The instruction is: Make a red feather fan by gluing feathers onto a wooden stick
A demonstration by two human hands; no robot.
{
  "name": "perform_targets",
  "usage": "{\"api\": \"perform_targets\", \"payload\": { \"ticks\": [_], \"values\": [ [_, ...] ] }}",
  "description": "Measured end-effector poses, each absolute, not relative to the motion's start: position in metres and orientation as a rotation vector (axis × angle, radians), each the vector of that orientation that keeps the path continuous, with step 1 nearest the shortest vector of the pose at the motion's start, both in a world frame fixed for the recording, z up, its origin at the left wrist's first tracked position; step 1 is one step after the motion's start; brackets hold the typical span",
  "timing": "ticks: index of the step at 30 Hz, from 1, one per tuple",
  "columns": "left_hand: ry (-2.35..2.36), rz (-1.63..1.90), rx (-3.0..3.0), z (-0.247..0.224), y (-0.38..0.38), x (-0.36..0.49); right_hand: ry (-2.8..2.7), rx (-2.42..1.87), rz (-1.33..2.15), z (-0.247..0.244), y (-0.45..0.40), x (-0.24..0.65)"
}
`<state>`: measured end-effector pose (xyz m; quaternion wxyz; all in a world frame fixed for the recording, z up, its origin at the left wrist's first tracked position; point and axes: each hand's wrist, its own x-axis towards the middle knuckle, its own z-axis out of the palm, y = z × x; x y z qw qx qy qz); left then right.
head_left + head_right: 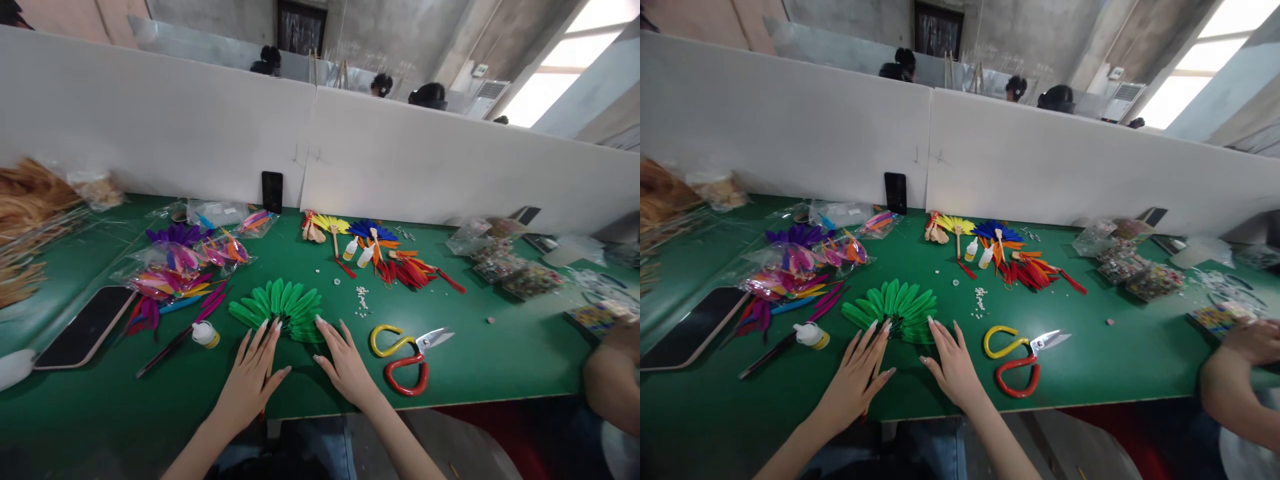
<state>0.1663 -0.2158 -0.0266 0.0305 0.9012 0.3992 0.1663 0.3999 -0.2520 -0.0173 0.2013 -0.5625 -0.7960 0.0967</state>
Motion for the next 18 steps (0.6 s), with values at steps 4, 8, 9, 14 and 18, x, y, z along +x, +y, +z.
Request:
{"api": "perform_targets", "payload": {
  "ticks": [4, 8, 9, 14, 18],
  "values": [
    [1.227, 0.522, 2.784, -0.027, -0.215, 0.166, -2.224, -1.576, 0.259, -0.018, -0.251, 0.399],
    [1.224, 0.533, 2.772, -0.027, -0.215, 0.166, -2.215, -1.574, 0.265, -0.02, -0.251, 0.399],
    [1.224, 0.531, 2.767, -0.027, -0.216, 0.166, -2.208, -1.573, 0.269, -0.02, -0.251, 0.399],
    [1.323, 0.538, 2.645, -0.022, -0.218, 0.166, -2.105, -1.577, 0.269, -0.024, -0.255, 0.402],
    [1.41, 0.574, 2.552, -0.017, -0.219, 0.167, -1.944, -1.624, 0.228, -0.029, -0.261, 0.404]
  ]
}}
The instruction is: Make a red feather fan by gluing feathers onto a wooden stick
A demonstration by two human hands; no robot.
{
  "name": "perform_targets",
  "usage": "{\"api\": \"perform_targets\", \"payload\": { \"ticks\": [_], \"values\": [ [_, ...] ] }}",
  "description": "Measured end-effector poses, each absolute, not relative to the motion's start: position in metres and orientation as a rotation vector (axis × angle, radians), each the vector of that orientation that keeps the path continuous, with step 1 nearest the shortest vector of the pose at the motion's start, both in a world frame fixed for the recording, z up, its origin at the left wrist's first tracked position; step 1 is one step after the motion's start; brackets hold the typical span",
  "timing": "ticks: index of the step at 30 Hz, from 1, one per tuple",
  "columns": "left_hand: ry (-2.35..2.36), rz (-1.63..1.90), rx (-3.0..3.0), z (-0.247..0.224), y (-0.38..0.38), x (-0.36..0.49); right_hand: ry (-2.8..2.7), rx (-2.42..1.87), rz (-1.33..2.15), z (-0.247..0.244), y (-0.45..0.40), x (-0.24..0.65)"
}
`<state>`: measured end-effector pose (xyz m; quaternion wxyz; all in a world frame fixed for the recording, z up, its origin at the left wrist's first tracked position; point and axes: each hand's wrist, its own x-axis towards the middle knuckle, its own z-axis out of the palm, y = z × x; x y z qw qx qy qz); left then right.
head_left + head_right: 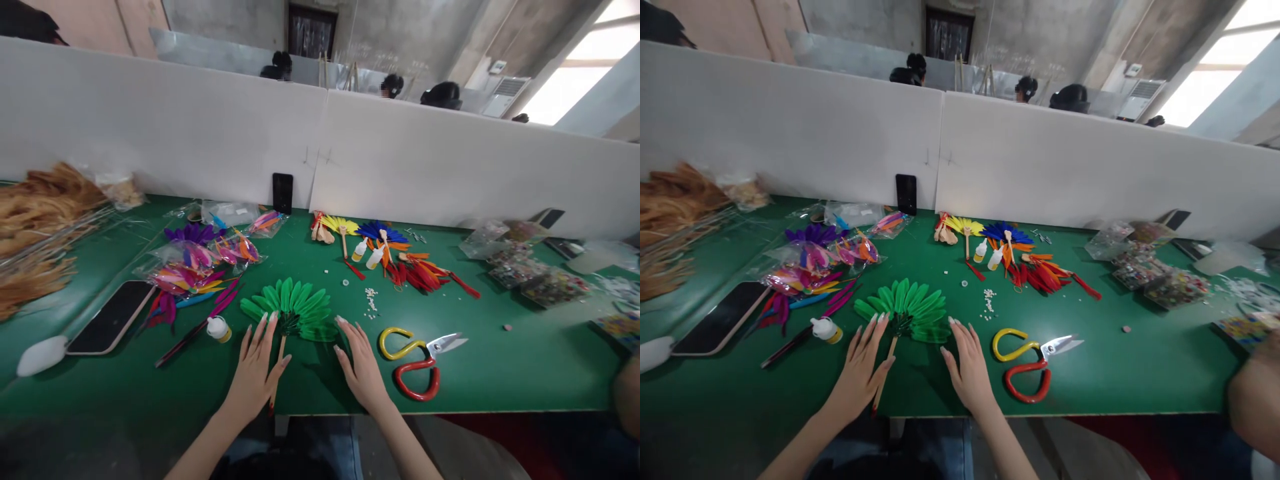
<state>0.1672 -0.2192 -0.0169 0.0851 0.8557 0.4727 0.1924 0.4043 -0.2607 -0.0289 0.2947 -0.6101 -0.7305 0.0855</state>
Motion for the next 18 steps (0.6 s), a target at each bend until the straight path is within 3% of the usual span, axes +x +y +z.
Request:
{"api": "perform_targets", "payload": {
  "ticks": [5, 10, 18],
  "values": [
    [1.353, 0.561, 2.607, -0.013, -0.221, 0.17, -1.84, -1.626, 0.186, -0.033, -0.263, 0.406],
    [1.623, 0.744, 2.512, -0.008, -0.231, 0.167, -1.736, -1.599, 0.158, -0.039, -0.266, 0.408],
    [1.775, 0.136, 2.586, -0.003, -0.239, 0.18, -1.55, -1.517, 0.122, -0.042, -0.269, 0.409]
  ]
}}
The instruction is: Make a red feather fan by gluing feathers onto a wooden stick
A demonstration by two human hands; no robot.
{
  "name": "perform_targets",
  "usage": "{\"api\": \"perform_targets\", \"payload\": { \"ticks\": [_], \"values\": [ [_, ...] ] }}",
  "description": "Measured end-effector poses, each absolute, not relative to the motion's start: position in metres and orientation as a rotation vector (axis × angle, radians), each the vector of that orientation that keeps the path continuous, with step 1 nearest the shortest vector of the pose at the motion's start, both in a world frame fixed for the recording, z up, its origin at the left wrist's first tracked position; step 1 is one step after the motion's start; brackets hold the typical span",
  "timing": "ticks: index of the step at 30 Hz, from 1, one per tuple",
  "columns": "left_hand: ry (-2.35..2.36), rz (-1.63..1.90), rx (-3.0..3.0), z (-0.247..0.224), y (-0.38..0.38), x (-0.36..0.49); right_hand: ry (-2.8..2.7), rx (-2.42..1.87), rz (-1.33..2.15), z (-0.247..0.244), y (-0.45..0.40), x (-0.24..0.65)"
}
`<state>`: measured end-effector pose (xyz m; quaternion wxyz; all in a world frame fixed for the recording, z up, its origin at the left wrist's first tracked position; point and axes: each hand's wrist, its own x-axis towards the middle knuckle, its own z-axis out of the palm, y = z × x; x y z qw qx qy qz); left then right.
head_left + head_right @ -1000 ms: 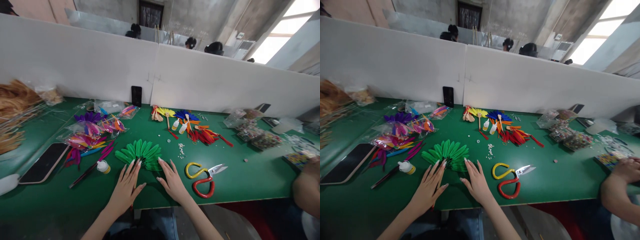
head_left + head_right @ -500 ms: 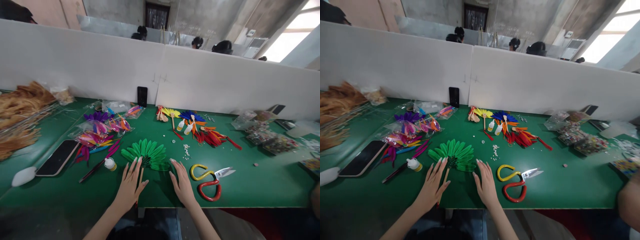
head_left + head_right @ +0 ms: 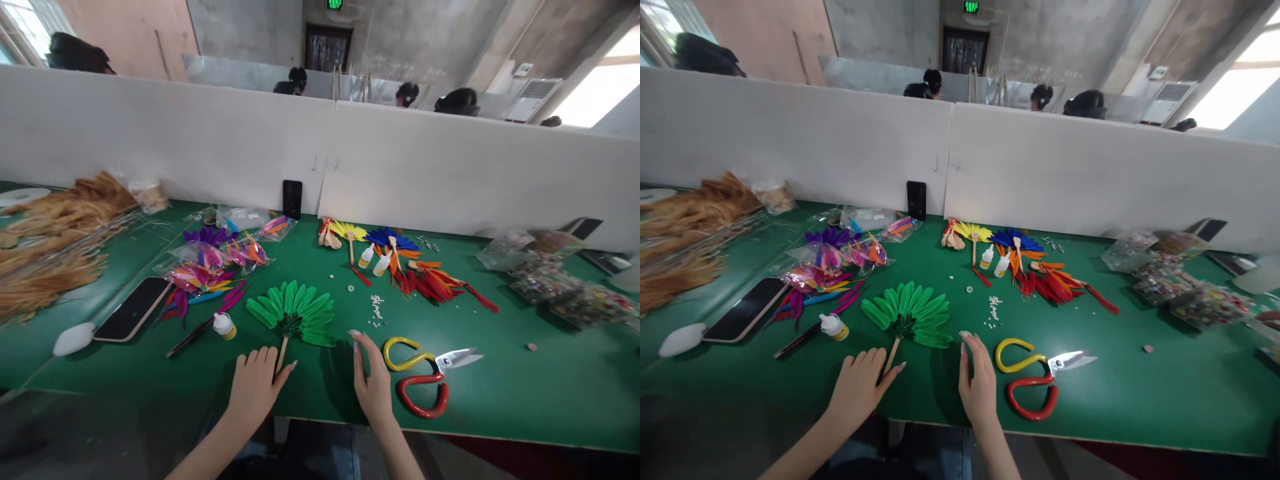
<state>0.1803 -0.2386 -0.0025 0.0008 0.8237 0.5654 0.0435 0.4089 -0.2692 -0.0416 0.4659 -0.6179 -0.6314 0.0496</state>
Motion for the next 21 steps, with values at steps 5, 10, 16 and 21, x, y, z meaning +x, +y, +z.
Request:
{"api": "perform_targets", "payload": {
  "ticks": [5, 10, 16, 21],
  "values": [
    [1.716, 0.009, 2.576, -0.003, -0.233, 0.186, -1.52, -1.458, 0.179, -0.04, -0.272, 0.409],
    [1.747, 0.211, 2.578, 0.007, -0.234, 0.185, -1.611, -1.324, 0.295, -0.041, -0.283, 0.409],
    [1.675, 0.638, 2.583, 0.033, -0.229, 0.187, -1.494, -1.236, 0.7, -0.024, -0.284, 0.39],
    [1.605, 0.829, 2.466, 0.047, -0.224, 0.191, -1.306, -1.148, 1.215, 0.0, -0.259, 0.366]
  ]
}}
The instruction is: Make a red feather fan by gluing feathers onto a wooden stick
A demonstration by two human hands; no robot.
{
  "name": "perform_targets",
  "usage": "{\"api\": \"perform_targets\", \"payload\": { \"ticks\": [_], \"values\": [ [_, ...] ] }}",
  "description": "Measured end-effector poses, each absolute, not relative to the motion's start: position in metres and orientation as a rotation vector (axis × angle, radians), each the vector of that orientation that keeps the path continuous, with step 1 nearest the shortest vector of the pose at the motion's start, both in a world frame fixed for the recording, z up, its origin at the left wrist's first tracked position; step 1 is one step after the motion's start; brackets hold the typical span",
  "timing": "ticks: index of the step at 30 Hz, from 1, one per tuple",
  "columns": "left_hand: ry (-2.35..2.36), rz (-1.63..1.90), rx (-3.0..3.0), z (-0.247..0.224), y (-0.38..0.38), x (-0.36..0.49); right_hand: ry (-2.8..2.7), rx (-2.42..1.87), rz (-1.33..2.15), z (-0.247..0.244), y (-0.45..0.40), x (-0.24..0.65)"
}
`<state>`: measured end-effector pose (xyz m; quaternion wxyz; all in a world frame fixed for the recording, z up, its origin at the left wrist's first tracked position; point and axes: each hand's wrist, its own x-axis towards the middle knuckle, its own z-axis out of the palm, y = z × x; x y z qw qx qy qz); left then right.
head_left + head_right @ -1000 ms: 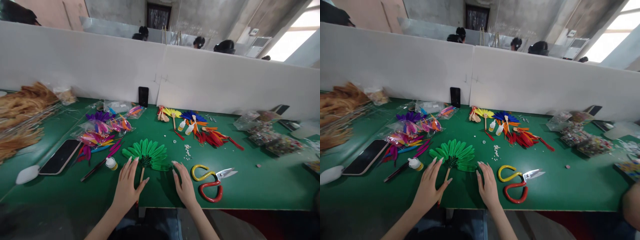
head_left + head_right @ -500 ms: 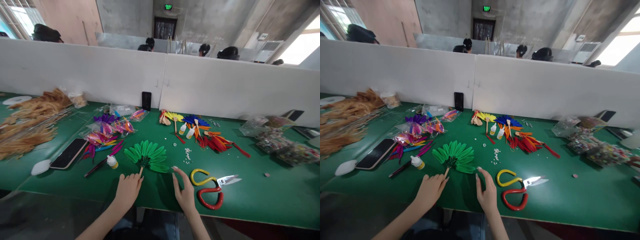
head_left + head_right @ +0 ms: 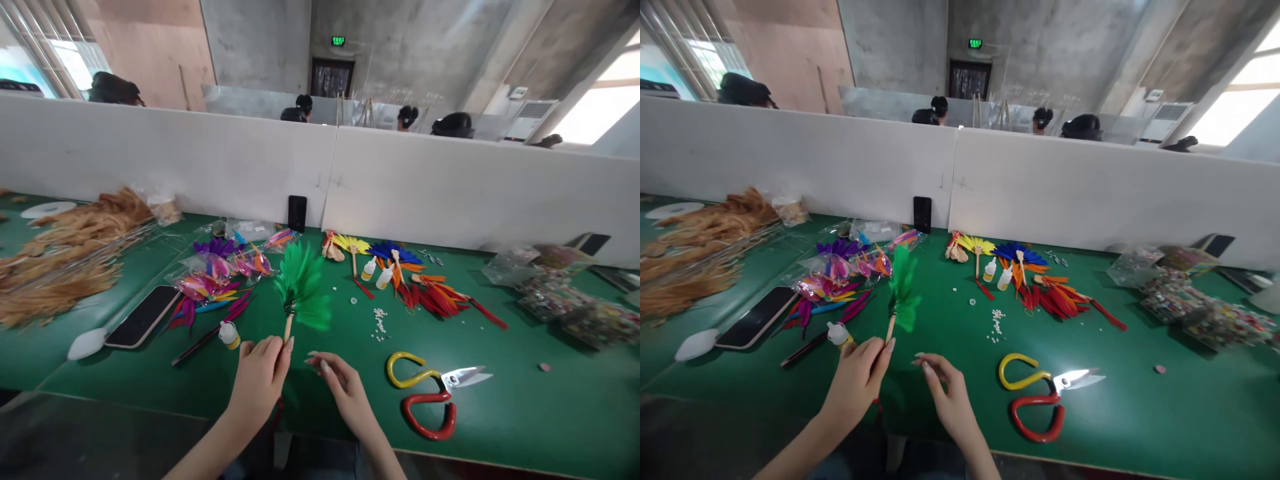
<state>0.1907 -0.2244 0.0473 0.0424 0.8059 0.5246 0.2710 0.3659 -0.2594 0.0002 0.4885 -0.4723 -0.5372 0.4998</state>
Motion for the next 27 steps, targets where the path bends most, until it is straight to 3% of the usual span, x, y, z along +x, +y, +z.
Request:
{"api": "perform_targets", "payload": {
  "ticks": [13, 27],
  "values": [
    [1.118, 0.996, 1.606, 0.03, -0.221, 0.2, -0.956, -0.785, 1.522, 0.022, -0.228, 0.325],
    [1.11, 0.957, 1.796, -0.003, -0.215, 0.203, -1.184, -0.977, 1.314, 0.032, -0.224, 0.323]
  ]
}}
